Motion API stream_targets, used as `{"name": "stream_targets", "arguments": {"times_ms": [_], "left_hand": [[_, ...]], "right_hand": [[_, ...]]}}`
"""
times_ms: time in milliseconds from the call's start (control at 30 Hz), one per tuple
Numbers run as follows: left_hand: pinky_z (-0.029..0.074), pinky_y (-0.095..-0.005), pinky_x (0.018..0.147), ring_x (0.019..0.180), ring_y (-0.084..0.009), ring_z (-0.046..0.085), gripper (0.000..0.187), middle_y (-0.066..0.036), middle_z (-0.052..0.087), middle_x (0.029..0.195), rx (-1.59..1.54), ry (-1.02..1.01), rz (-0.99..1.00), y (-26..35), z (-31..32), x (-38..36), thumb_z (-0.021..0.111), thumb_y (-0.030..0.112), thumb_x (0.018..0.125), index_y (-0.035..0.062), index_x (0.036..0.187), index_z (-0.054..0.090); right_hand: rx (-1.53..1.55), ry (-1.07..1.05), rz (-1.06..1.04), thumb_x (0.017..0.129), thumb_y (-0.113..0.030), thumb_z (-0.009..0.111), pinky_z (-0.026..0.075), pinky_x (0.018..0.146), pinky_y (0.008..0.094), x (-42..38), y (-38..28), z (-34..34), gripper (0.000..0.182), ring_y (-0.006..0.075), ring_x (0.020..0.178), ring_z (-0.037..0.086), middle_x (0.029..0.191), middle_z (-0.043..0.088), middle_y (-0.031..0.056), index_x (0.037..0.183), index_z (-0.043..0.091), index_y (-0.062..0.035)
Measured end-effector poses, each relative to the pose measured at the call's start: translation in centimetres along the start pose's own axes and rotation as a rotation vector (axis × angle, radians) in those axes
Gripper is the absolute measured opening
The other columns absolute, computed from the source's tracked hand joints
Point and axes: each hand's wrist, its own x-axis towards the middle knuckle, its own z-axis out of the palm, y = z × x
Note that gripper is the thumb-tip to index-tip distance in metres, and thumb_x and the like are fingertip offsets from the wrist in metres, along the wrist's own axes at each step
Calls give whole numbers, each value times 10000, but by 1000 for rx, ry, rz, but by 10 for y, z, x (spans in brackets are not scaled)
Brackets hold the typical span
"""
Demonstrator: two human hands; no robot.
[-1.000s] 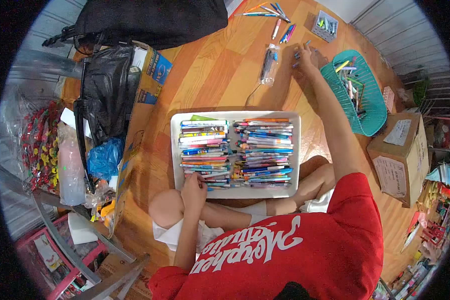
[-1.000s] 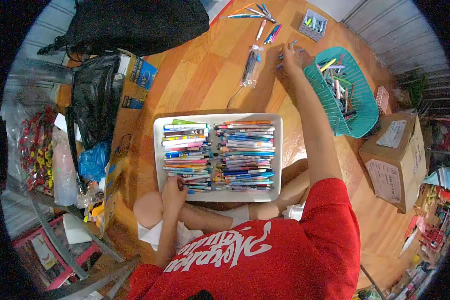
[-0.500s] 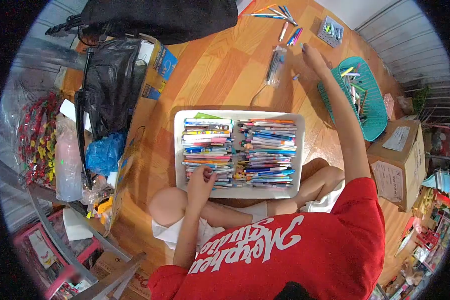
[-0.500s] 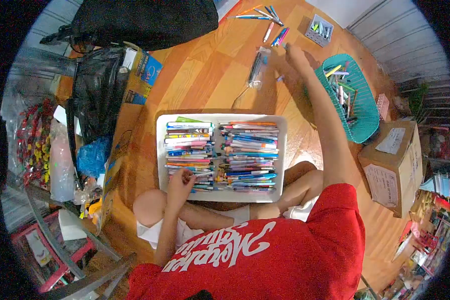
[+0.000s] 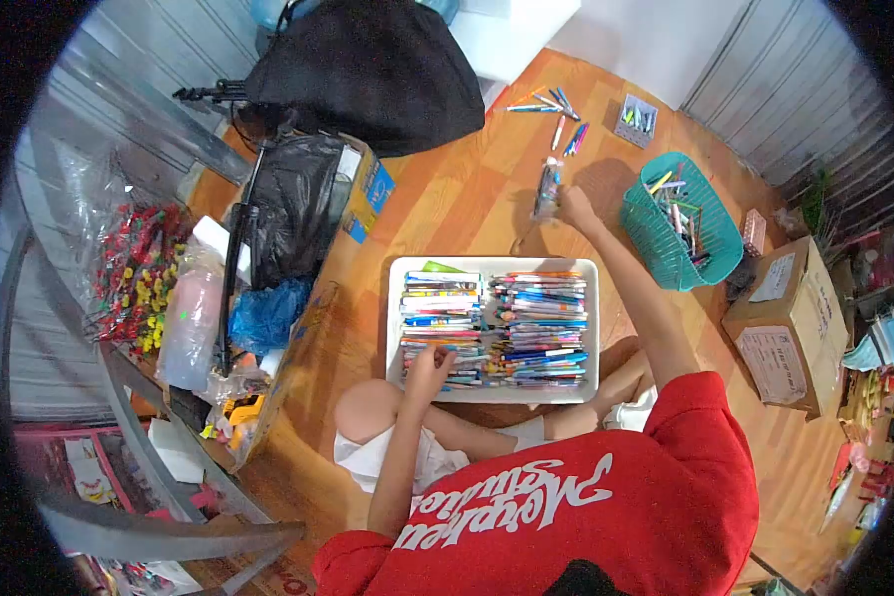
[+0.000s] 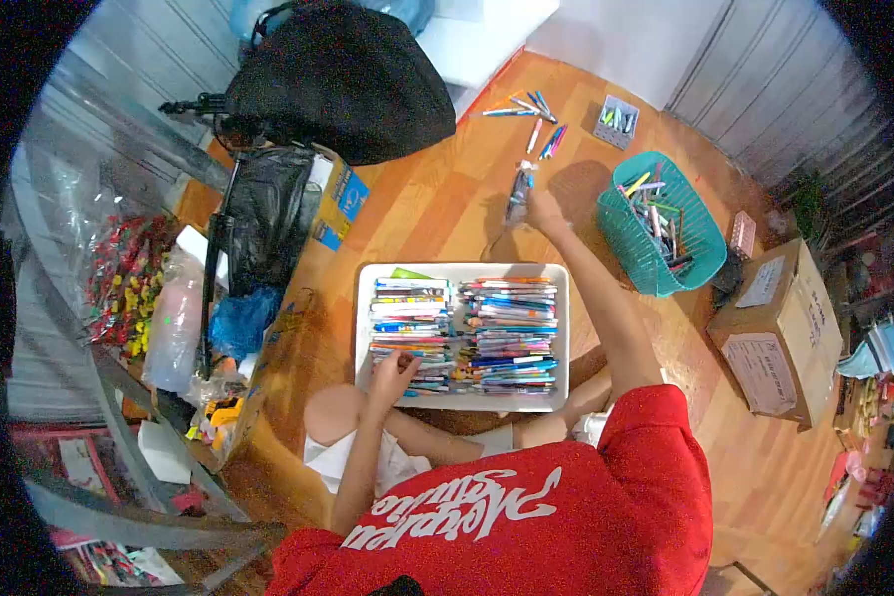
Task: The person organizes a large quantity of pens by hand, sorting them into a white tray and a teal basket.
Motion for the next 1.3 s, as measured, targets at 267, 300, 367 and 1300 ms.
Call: {"name": "stream_targets", "arguments": {"times_ms": [267, 300, 367, 1300], "left_hand": [[482, -262, 687, 757, -122, 623, 170, -90, 666, 851, -340, 97, 293, 70, -7, -31, 608, 122, 877, -4, 991, 620], [483, -256, 709, 783, -113, 621, 165, -82, 666, 867, -401, 56, 320, 103, -10, -50, 598, 113, 885, -5, 999, 619], [474, -250, 809, 875, -127, 618, 200, -75, 656, 940, -528, -142, 354, 157, -15, -87, 542, 115, 925, -37, 1038, 604], [479, -274, 769, 798, -147, 621, 257, -106, 667, 854, -930, -534, 127, 203, -27, -196, 530, 177, 941, -34, 1068, 602]], "right_hand": [[2045, -343, 162, 845, -73, 579, 396, 500, 153, -213, -141, -212, 334, -9, 406, 343, 940, 629, 77, 1169, 535, -8], [2145, -346, 153, 844, -78, 582, 422, 508, 151, -236, -145, -221, 359, -25, 408, 343, 991, 646, 100, 1193, 534, -7], [2097, -326, 283, 861, -75, 564, 405, 494, 130, -277, -162, -237, 318, -12, 380, 293, 1006, 639, 103, 1169, 532, -2], [1940, 315, 5, 832, -65, 589, 486, 789, 309, -377, -177, -273, 203, 145, 840, 580, 927, 568, 70, 1008, 516, 7]]}}
